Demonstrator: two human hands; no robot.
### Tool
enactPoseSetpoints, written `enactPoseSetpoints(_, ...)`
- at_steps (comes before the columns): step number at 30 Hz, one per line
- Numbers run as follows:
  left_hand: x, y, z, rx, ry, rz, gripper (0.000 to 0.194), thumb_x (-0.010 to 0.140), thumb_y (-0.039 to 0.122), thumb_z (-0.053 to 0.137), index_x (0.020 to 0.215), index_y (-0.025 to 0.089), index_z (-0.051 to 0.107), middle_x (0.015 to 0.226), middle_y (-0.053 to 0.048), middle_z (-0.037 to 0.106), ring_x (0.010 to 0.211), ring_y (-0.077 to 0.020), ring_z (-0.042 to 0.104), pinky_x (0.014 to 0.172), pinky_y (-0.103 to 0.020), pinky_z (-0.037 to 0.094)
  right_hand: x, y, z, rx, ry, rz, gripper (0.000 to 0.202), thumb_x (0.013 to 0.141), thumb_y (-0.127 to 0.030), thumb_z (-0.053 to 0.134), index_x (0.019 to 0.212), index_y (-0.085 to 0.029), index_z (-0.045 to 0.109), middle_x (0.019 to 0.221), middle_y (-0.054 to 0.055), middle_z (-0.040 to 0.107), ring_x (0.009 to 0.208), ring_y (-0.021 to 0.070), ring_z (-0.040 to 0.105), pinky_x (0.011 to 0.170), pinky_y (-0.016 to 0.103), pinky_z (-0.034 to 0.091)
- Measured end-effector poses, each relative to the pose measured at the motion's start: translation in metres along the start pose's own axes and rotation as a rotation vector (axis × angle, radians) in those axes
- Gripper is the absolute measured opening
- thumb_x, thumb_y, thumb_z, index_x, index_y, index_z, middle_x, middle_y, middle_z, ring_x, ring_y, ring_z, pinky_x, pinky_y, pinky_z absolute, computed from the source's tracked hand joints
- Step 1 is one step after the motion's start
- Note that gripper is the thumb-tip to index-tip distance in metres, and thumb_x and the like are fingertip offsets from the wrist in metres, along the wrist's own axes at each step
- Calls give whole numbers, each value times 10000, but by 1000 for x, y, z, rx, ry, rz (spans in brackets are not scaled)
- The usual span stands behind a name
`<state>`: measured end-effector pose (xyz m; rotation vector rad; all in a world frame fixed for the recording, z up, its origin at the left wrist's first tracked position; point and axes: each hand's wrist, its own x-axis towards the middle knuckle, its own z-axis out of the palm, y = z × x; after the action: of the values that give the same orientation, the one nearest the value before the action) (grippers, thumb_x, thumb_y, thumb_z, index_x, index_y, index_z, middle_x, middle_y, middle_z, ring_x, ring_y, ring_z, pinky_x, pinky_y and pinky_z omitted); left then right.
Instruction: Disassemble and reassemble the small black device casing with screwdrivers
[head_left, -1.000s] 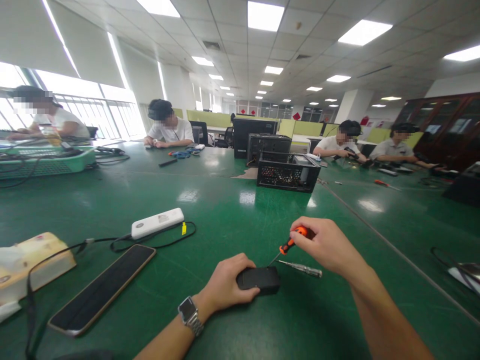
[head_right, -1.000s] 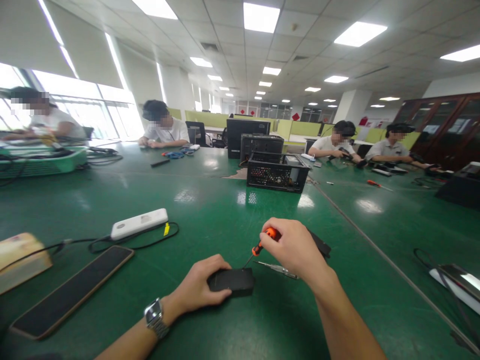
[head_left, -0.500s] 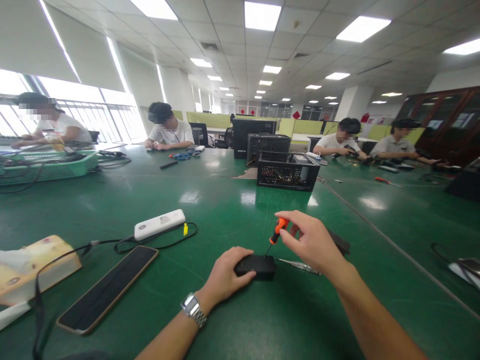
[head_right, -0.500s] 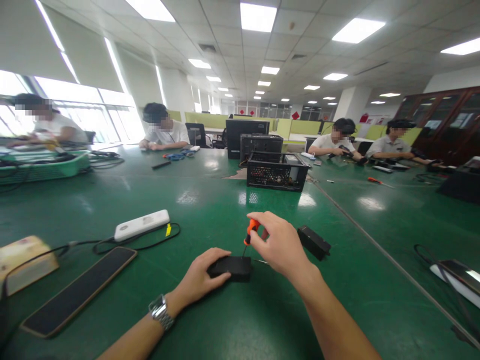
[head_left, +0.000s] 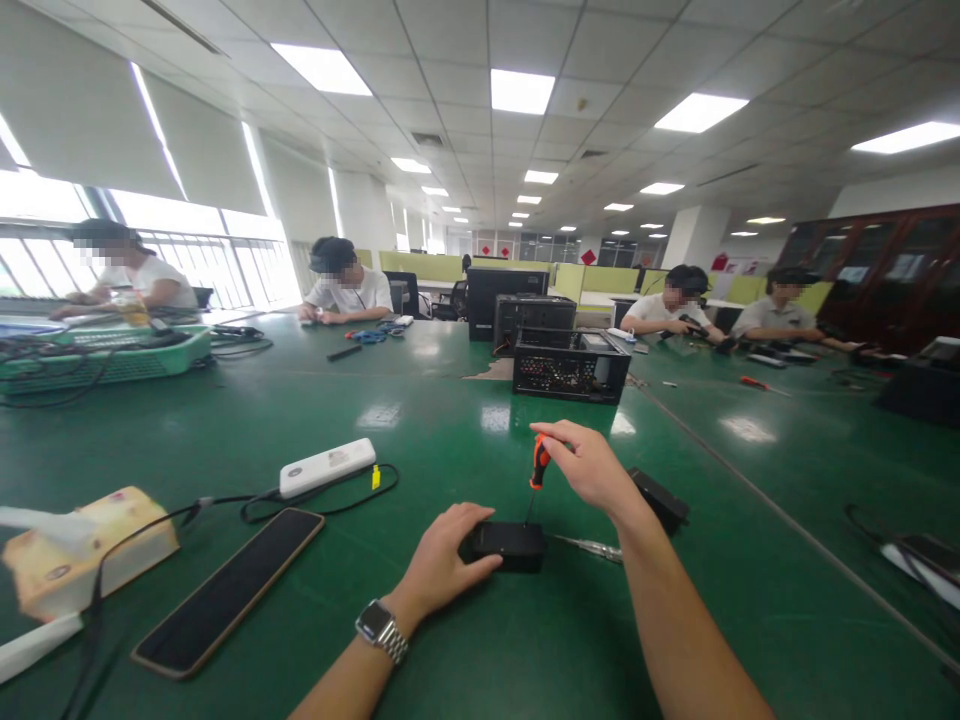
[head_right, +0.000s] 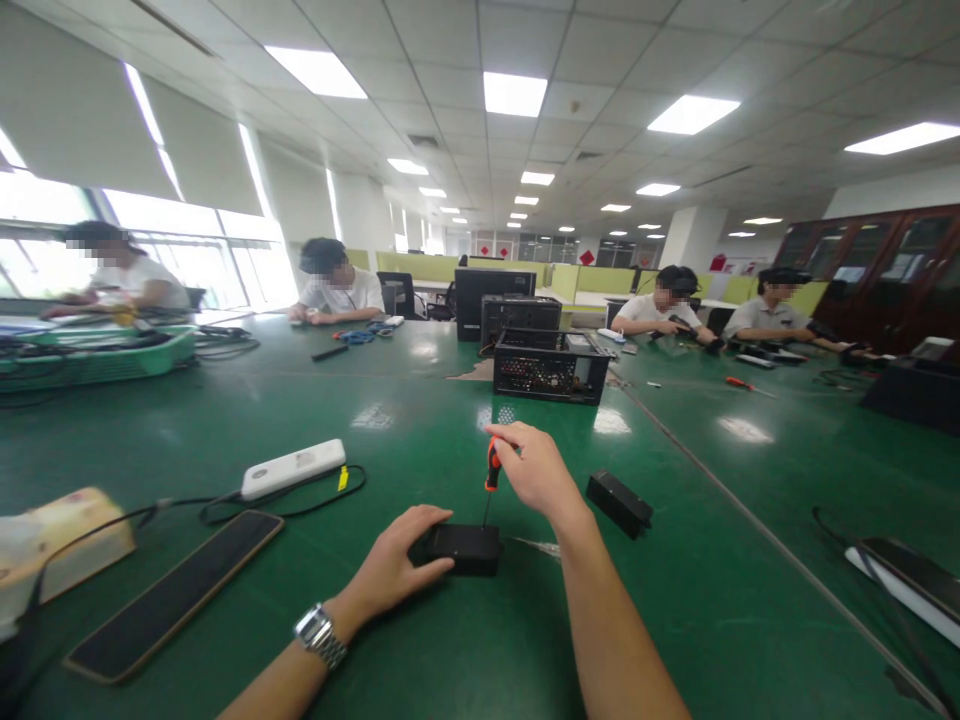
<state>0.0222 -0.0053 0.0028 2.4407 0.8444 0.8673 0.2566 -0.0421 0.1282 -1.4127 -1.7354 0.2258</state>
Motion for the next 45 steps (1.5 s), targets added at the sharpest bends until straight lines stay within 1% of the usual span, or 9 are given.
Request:
enactPoseSetpoints(5, 0, -1, -2, -20, -15, 0, 453, 776, 311, 707, 1205, 233, 582, 1169, -84, 623, 1081, -263, 570, 975, -426, 449, -5, -2, 3, 81, 23, 18, 280, 851, -280, 532, 1066, -172, 675, 859, 32, 688, 674, 142, 607, 627, 254, 467)
enactPoseSetpoints(9, 0, 1, -4, -21, -11, 11, 440, 773, 311, 712, 1187, 226, 591, 1140, -81, 633, 1051, -258, 580, 949, -410, 461, -1, 1, 11, 114, 52, 26, 262, 805, -313, 601, 1019, -176, 663, 786, 12, 649, 618, 129, 565, 593, 248, 458)
enactPoseSetpoints(17, 2, 0, -8, 43, -25, 10, 463, 759, 321, 727, 1191, 223, 593, 1156, -80, 622, 1045, -261, 572, 932, -402, 448, -2, -4, 16, 171, -38, 44, 275, 857, -313, 503, 1056, -190, 648, 944, 34, 691, 595, 125, 616, 542, 246, 500)
enactPoseSetpoints(24, 2, 4, -5, 79, -27, -19, 395, 752, 317, 733, 1120, 215, 631, 1050, -52, 663, 940, -243, 596, 862, -371, 458, -6, 18, -11, 78, 33, 78, 283, 820, -315, 555, 1022, -189, 707, 988, 69, 715, 881, 215, 650, 818, 360, 495)
enactPoseSetpoints(27, 3, 7, -4, 70, -51, -7, 357, 734, 339, 756, 1056, 218, 659, 1011, -42, 676, 922, -237, 609, 835, -349, 464, -7, 27, -17, 50, 70, 70, 264, 795, -316, 595, 989, -209, 738, 1119, 92, 684, 1084, 261, 590, 990, 445, 393)
enactPoseSetpoints(30, 2, 8, -4, 62, -61, 12, 377, 728, 352, 769, 1063, 218, 663, 1028, -47, 682, 945, -241, 614, 853, -350, 463, -9, 30, -20, 59, 94, 72, 268, 803, -359, 610, 977, -216, 754, 1225, 117, 638, 1193, 294, 526, 1059, 499, 305)
enactPoseSetpoints(33, 2, 6, -5, 59, -58, 11, 411, 712, 362, 782, 1078, 218, 662, 1033, -53, 688, 953, -249, 617, 867, -359, 465, -14, 28, -22, 111, 88, 66, 279, 827, -410, 588, 914, -213, 766, 1210, 113, 647, 1173, 284, 548, 1050, 482, 333)
enactPoseSetpoints(38, 1, 3, -4, 41, -50, 0, 436, 715, 378, 773, 1103, 217, 655, 1033, -53, 691, 948, -247, 626, 874, -365, 471, -17, 18, -22, 236, 33, 41, 273, 795, -404, 612, 873, -185, 754, 943, 78, 726, 910, 232, 660, 853, 368, 496)
enactPoseSetpoints(45, 1, 3, -3, 27, -34, -5, 442, 717, 375, 774, 1110, 215, 650, 1034, -55, 697, 952, -246, 635, 867, -365, 492, -13, 5, -13, 357, 11, 40, 267, 801, -357, 590, 923, -162, 726, 872, 70, 737, 831, 209, 672, 806, 348, 509)
